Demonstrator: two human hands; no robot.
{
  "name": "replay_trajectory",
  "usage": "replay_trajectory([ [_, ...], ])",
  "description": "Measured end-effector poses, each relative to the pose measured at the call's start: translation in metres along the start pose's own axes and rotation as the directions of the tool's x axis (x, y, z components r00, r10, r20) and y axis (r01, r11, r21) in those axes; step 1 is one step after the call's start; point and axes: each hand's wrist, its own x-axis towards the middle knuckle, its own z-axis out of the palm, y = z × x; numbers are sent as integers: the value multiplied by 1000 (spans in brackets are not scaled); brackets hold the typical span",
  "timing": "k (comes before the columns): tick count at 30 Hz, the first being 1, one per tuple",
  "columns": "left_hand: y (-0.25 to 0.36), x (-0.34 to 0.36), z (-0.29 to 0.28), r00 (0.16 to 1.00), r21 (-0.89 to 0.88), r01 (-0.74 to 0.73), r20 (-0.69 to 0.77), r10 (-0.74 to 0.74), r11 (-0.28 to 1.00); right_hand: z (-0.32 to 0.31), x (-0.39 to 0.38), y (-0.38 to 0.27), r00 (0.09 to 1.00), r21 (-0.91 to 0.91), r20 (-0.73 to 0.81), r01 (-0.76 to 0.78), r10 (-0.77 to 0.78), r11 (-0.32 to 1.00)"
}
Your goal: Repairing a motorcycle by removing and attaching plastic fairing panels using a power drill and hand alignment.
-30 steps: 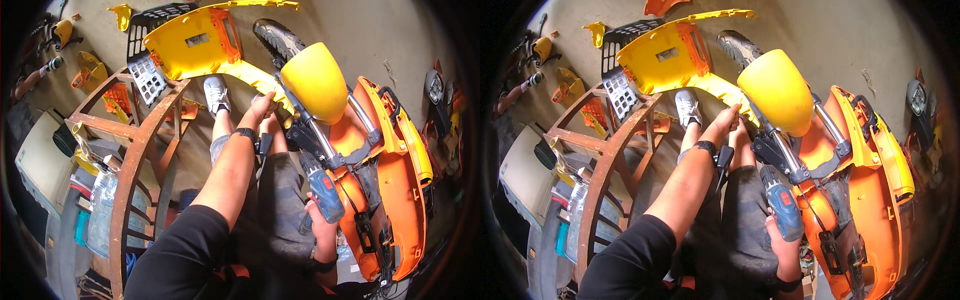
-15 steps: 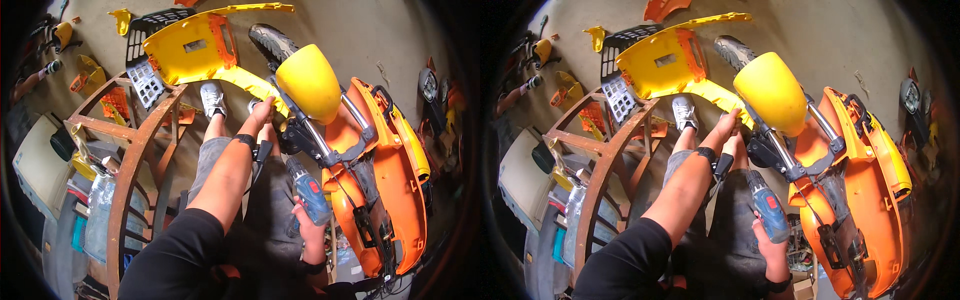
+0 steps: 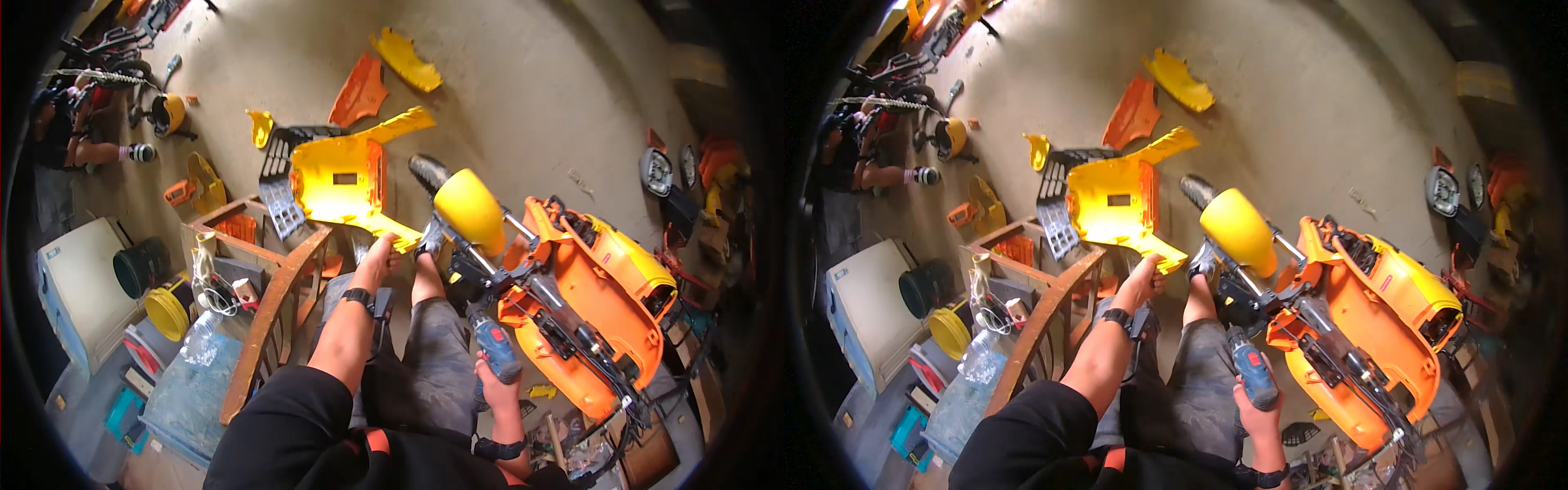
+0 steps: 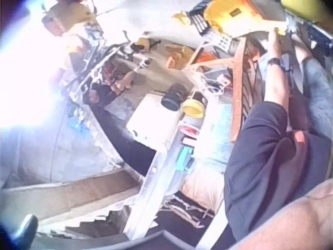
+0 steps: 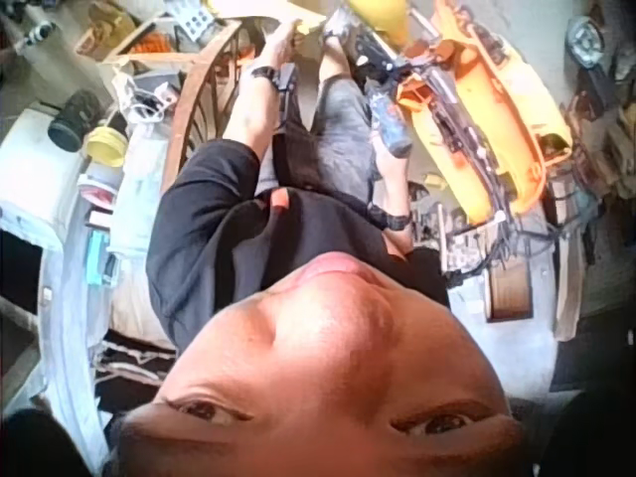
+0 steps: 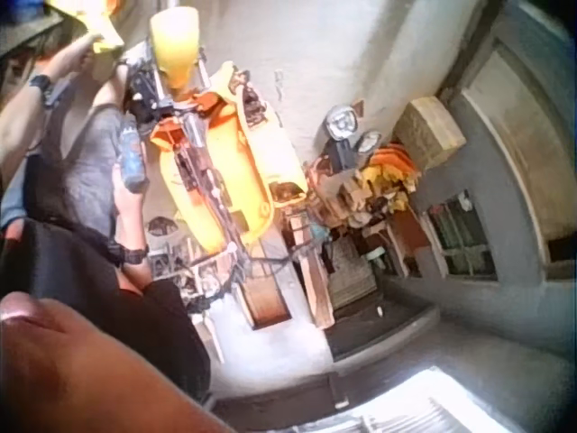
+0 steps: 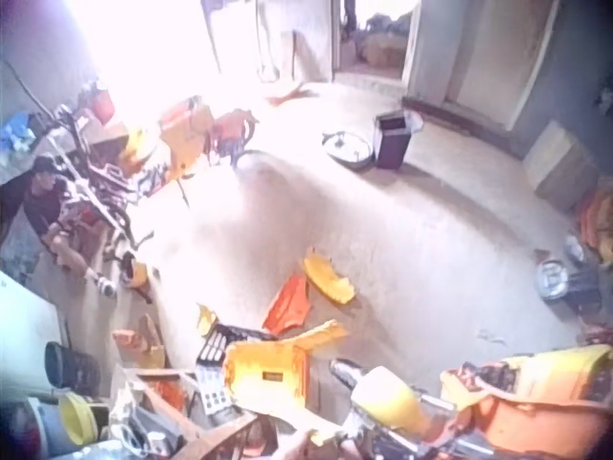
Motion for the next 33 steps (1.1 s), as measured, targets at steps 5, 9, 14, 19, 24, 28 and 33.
replay_trajectory([
  [5, 52, -67, 24, 986, -42, -147, -89, 143, 988, -24, -47, -7, 991, -40, -25, 128, -129, 991],
  [9, 88, -125, 46, 971, -12, -224, -90, 222, 974, -46, -103, -40, 982, -92, -60, 173, -179, 981],
  [14, 99, -190, 37, 979, 9, -204, 32, 204, 979, -96, -168, -65, 927, -384, 21, 353, -374, 853],
  [19, 104, -233, 34, 976, -61, -153, 146, 160, 986, -127, -215, -40, 923, -408, -8, 349, -385, 844],
  [24, 95, -307, 84, 927, -42, -192, 321, 195, 980, -154, -209, 22, 843, -386, 45, 510, -536, 769],
  [28, 81, -387, 162, 915, -126, -224, 315, 253, 966, -175, -208, 78, 837, -280, -11, 522, -547, 806],
  [33, 123, -446, 221, 794, -115, -491, 350, 497, 864, -159, -203, 171, 939, -341, -241, 156, -247, 927],
])
